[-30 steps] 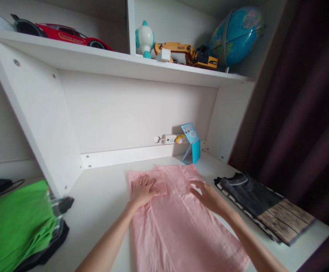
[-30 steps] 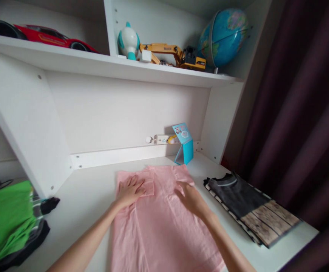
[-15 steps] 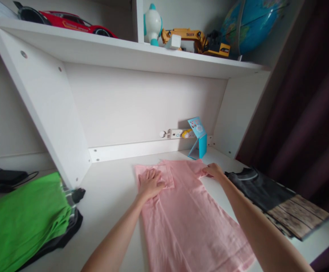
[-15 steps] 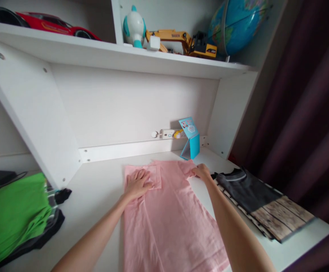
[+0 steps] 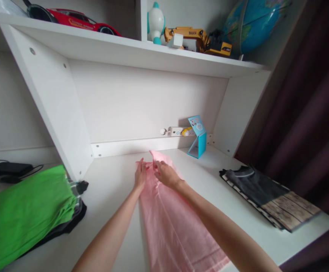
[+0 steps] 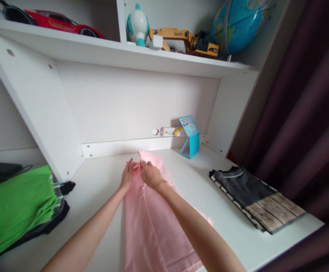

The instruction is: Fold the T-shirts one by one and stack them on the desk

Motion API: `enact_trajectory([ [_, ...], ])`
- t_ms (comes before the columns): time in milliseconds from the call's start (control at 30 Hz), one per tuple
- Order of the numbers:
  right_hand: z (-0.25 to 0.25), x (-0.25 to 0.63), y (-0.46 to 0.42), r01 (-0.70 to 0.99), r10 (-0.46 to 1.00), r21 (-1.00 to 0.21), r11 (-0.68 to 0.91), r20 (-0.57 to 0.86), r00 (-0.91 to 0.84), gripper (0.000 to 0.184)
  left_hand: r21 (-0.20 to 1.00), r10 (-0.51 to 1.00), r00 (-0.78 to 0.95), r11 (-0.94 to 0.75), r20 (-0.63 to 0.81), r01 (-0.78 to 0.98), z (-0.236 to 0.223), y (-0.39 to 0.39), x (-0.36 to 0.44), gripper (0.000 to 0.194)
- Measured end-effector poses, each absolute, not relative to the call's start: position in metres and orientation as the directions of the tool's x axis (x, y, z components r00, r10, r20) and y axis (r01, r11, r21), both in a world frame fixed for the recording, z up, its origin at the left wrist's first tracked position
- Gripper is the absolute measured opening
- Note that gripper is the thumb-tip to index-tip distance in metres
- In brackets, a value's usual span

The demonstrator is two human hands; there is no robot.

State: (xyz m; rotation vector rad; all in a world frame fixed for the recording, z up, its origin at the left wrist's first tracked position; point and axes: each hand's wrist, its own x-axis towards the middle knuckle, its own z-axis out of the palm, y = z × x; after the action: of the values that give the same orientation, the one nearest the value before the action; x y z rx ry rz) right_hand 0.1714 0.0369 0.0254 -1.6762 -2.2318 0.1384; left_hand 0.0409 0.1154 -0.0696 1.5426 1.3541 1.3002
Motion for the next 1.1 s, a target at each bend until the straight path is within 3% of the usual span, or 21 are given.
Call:
enact_trajectory([
  [100,0.021,0.168,0.01,0.827,0.877,-0.293,0.48,0.139,-0.46,0.036,0.909,0.953,-0.084,-0.248,0.291,0.336,-0.065,0.113,0.039,0.047],
  [167,0.021,0.191,-0.015,0.81,0.862,-0.297,0.506,0.139,-0.487,0.037,0.899,0.949,-0.09,-0.253,0.303,0.357,-0.065,0.113,0.038,0.048],
  [367,-0.014,0.288,-0.107,0.941,0.954,-0.183,0.285,0.146,-0.261,0.033,0.809,0.929,-0.024,-0.31,0.37,0.5,-0.07,0.121,0.042,0.045],
  [500,-0.048,0.31,-0.14,0.973,0.956,-0.128,0.19,0.249,-0.154,0.025,0.769,0.919,0.061,-0.36,0.389,0.528,-0.068,0.124,0.045,0.035],
  [600,-0.058,0.311,-0.14,0.985,0.938,-0.125,0.118,0.34,-0.069,0.038,0.765,0.922,0.096,-0.367,0.375,0.529,-0.064,0.126,0.043,0.036],
  [700,-0.056,0.312,-0.134,0.982,0.944,-0.17,0.077,0.328,-0.017,0.05,0.764,0.927,0.13,-0.365,0.353,0.531,-0.06,0.127,0.04,0.04],
  [867,-0.041,0.311,-0.128,0.957,0.983,-0.291,0.006,0.179,0.048,0.017,0.761,0.934,0.168,-0.356,0.316,0.542,-0.055,0.133,0.032,0.044],
  [967,-0.028,0.302,-0.13,0.929,0.986,-0.371,0.003,0.155,0.059,0.006,0.753,0.939,0.176,-0.343,0.296,0.561,-0.054,0.136,0.028,0.047],
  [1100,-0.004,0.279,-0.149,0.865,0.991,-0.489,0.117,0.116,-0.069,0.017,0.731,0.943,0.215,-0.334,0.256,0.595,-0.052,0.136,0.027,0.046],
])
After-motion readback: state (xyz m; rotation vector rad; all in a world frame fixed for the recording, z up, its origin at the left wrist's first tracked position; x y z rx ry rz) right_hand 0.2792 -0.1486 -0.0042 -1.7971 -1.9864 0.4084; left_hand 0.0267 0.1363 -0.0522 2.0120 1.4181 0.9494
